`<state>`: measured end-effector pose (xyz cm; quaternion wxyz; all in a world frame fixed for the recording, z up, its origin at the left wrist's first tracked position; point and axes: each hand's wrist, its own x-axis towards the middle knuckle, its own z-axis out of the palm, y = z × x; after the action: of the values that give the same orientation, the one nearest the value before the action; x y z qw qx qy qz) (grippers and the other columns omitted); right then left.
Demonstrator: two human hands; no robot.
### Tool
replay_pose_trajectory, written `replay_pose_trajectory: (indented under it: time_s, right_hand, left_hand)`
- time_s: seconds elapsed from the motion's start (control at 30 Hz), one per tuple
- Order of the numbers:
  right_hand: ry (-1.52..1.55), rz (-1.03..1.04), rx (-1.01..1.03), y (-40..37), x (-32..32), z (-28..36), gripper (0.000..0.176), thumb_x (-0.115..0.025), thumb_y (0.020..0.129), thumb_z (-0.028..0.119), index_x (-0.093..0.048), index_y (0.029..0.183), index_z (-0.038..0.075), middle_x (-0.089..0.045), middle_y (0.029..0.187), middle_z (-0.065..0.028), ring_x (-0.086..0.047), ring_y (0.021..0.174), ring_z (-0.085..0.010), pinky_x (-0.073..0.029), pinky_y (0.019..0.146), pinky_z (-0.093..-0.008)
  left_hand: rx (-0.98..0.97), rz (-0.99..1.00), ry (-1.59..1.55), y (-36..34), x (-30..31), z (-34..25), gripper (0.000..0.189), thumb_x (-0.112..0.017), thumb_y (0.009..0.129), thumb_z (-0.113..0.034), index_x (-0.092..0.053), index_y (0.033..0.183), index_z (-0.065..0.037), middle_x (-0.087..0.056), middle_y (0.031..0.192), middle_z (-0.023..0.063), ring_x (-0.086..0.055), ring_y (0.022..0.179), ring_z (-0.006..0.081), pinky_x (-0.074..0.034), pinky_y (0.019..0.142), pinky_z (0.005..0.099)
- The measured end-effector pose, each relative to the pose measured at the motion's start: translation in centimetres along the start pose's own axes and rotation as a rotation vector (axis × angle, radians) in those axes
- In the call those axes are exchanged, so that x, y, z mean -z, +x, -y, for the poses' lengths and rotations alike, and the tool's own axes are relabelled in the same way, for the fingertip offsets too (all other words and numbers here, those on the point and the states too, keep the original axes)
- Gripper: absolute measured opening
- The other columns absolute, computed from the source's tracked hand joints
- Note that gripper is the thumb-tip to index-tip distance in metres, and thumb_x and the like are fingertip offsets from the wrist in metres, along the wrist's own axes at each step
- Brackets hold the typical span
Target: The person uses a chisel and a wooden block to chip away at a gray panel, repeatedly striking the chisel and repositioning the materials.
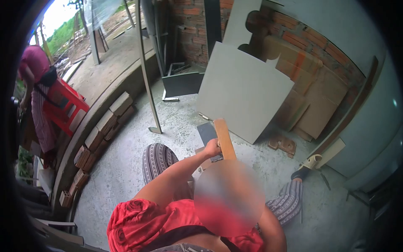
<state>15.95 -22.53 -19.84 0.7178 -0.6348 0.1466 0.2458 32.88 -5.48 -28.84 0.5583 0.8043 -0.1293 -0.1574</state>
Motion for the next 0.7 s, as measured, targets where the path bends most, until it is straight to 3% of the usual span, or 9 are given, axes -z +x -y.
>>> replay_pose_trajectory:
  time_s: [0.13, 0.27, 0.33, 0.4, 0.5, 0.53, 0.6, 0.63, 0.7]
  right_hand:
    - [-0.154, -0.006, 0.215, -1.0, -1.3, 1.5, 0.053, -0.056, 0.087, 0.041, -0.050, 0.119, -0.002, -0.059, 0.096, -0.0071, -0.056, 0.085, -0.0124, -0.045, 0.077, -0.0268]
    - [0.027, 0.010, 0.575, -3.2, -3.2, 5.8, 0.057, -0.057, 0.085, 0.047, -0.050, 0.117, 0.000, -0.056, 0.106, -0.0090, -0.050, 0.100, -0.0140, -0.040, 0.085, -0.0291]
    - [0.007, -0.020, 0.684, -3.1, -3.2, 5.3, 0.060, -0.056, 0.084, 0.049, -0.050, 0.116, -0.001, -0.056, 0.106, -0.0091, -0.050, 0.100, -0.0153, -0.040, 0.086, -0.0298]
    - [0.033, -0.089, 0.689, -1.0, -2.1, 1.5, 0.061, -0.060, 0.081, 0.050, -0.052, 0.114, -0.001, -0.057, 0.104, -0.0100, -0.052, 0.096, -0.0170, -0.042, 0.083, -0.0303]
    - [-0.217, -0.061, 0.240, 1.6, 0.8, -3.6, 0.065, -0.061, 0.080, 0.053, -0.057, 0.112, -0.003, -0.062, 0.096, -0.0102, -0.055, 0.089, -0.0159, -0.044, 0.080, -0.0310]
    - [-0.208, -0.071, 0.243, 1.5, 0.9, -3.5, 0.065, -0.061, 0.080, 0.053, -0.057, 0.112, -0.003, -0.062, 0.096, -0.0102, -0.055, 0.089, -0.0159, -0.044, 0.080, -0.0310]
    - [-0.317, 0.001, 0.184, 0.6, 0.4, -3.2, 0.063, -0.060, 0.080, 0.053, -0.060, 0.108, -0.003, -0.062, 0.095, -0.0095, -0.055, 0.090, -0.0155, -0.044, 0.080, -0.0319]
    - [-0.269, -0.009, 0.249, -0.3, 0.0, -2.4, 0.062, -0.061, 0.081, 0.051, -0.058, 0.110, -0.003, -0.061, 0.096, -0.0090, -0.055, 0.089, -0.0159, -0.045, 0.079, -0.0318]
    - [-0.089, -0.030, 0.284, 0.5, 0.5, -3.6, 0.060, -0.061, 0.082, 0.049, -0.057, 0.112, -0.002, -0.061, 0.096, -0.0089, -0.056, 0.087, -0.0153, -0.046, 0.077, -0.0310]
  left_hand:
    - [-0.265, 0.019, 0.329, 1.9, -0.5, 3.9, 0.026, -0.064, 0.075, -0.027, -0.065, 0.094, -0.008, -0.064, 0.094, 0.0173, -0.061, 0.089, 0.0352, -0.049, 0.073, 0.0412]
    - [-0.148, 0.089, -0.348, 3.5, -1.2, 10.0, 0.032, -0.068, 0.076, -0.021, -0.060, 0.100, -0.003, -0.062, 0.101, 0.0125, -0.058, 0.093, 0.0236, -0.047, 0.079, 0.0361]
    - [-0.155, 0.141, -0.191, 2.0, -0.2, 5.3, 0.033, -0.069, 0.075, -0.020, -0.059, 0.102, -0.003, -0.062, 0.100, 0.0116, -0.057, 0.093, 0.0221, -0.046, 0.080, 0.0356]
    - [-0.246, 0.061, -0.037, 2.5, -0.3, 6.9, 0.032, -0.068, 0.076, -0.017, -0.058, 0.102, -0.003, -0.061, 0.099, 0.0109, -0.057, 0.093, 0.0218, -0.046, 0.081, 0.0353]
    - [-0.344, -0.015, 0.156, 4.0, -0.1, 9.7, 0.032, -0.067, 0.079, -0.022, -0.054, 0.104, -0.009, -0.057, 0.095, 0.0053, -0.054, 0.088, 0.0167, -0.048, 0.079, 0.0345]
    - [0.007, 0.188, -0.754, 4.4, 0.1, 10.4, 0.025, -0.062, 0.082, -0.024, -0.053, 0.101, -0.010, -0.055, 0.092, 0.0035, -0.055, 0.083, 0.0169, -0.049, 0.075, 0.0351]
    - [-0.098, 0.775, -1.341, 8.3, 0.0, 14.8, 0.023, -0.059, 0.085, -0.025, -0.052, 0.100, -0.010, -0.055, 0.090, 0.0026, -0.055, 0.079, 0.0156, -0.049, 0.069, 0.0329]
    - [-0.086, 0.775, -1.337, 7.0, 0.2, 13.3, 0.023, -0.059, 0.085, -0.025, -0.052, 0.100, -0.010, -0.055, 0.090, 0.0026, -0.055, 0.079, 0.0156, -0.049, 0.069, 0.0329]
    - [0.075, 0.248, -0.851, 3.1, 0.4, 7.2, 0.021, -0.060, 0.084, -0.022, -0.053, 0.098, -0.009, -0.055, 0.086, 0.0021, -0.055, 0.075, 0.0140, -0.048, 0.066, 0.0296]
